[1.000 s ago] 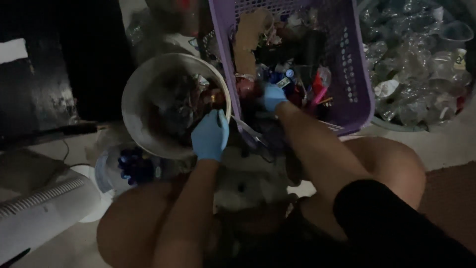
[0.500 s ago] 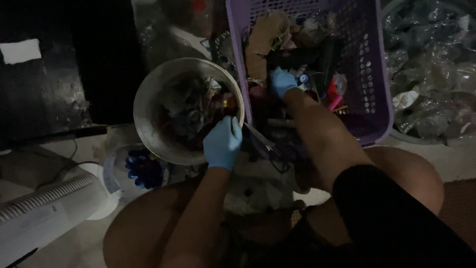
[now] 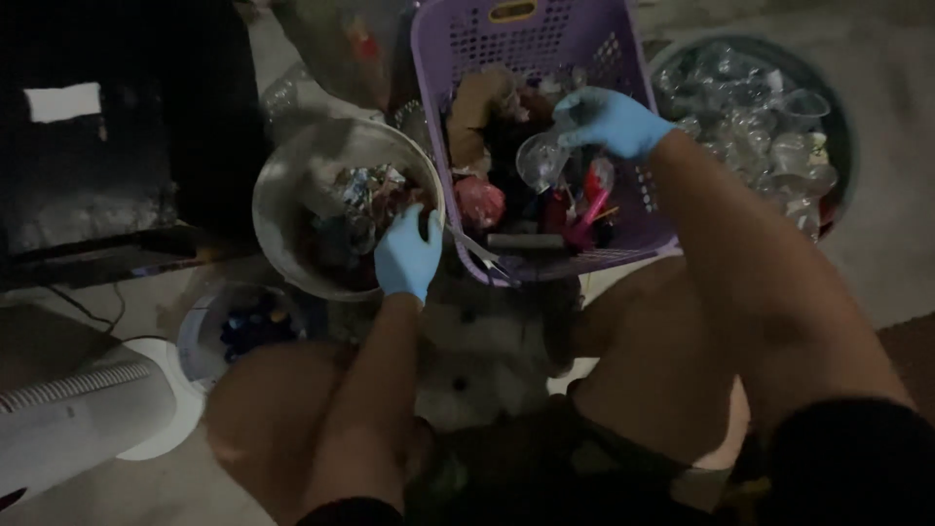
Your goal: The person sits on the floor and sorts items from a purple basket into a white bucket. They handle various plastic containers, lids, and wrappers, using scissors to cut open a small container before placing the contents into the bucket.
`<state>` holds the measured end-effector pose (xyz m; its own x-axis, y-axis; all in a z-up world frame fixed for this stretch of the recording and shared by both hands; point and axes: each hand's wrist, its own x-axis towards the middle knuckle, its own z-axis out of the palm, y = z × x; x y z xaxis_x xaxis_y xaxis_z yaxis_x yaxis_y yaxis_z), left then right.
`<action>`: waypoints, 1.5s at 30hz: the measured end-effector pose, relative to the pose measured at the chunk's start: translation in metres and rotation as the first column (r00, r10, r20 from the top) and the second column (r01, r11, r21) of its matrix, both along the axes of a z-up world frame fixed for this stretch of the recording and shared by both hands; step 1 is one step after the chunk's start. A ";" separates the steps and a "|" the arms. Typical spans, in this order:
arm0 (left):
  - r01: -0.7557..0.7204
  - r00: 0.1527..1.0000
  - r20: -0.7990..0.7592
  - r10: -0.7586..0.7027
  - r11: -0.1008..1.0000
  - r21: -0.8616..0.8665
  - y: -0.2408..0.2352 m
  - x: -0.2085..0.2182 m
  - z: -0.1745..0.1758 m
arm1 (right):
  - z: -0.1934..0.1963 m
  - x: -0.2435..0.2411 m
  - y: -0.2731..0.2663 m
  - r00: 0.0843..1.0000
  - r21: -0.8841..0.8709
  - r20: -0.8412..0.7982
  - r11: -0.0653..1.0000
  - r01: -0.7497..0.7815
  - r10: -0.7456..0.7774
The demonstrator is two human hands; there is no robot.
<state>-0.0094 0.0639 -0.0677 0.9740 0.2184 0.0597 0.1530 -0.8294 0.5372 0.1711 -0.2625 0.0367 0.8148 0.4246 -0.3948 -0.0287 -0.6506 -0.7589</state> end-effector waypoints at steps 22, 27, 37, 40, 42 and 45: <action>0.484 0.875 0.403 -0.268 0.521 -0.703 -0.087 0.030 0.090 | 0.041 -0.097 -0.016 0.961 0.435 0.265 0.899 -0.048 -0.077; 0.326 0.942 0.332 -0.058 0.404 -0.855 -0.090 0.043 0.052 | 0.012 -0.089 -0.015 0.982 0.709 0.046 0.698 0.098 -0.184; 0.222 0.939 0.341 -0.035 0.821 -0.526 0.025 0.047 0.008 | -0.048 -0.054 -0.158 0.411 0.309 -0.049 0.377 0.873 -0.910; 0.126 0.907 0.417 0.056 0.909 -0.397 0.078 0.045 -0.042 | -0.164 -0.056 -0.281 -0.083 0.332 -0.196 -0.146 0.932 -0.977; 0.067 0.975 0.205 -0.082 0.995 0.079 0.114 0.047 -0.100 | -0.240 -0.013 -0.336 -0.180 0.307 0.308 -0.082 0.948 -0.934; -0.371 0.861 -0.462 0.212 0.884 -0.286 0.043 0.013 0.017 | -0.188 -0.034 -0.306 -0.344 0.295 -0.051 -0.344 0.891 -0.937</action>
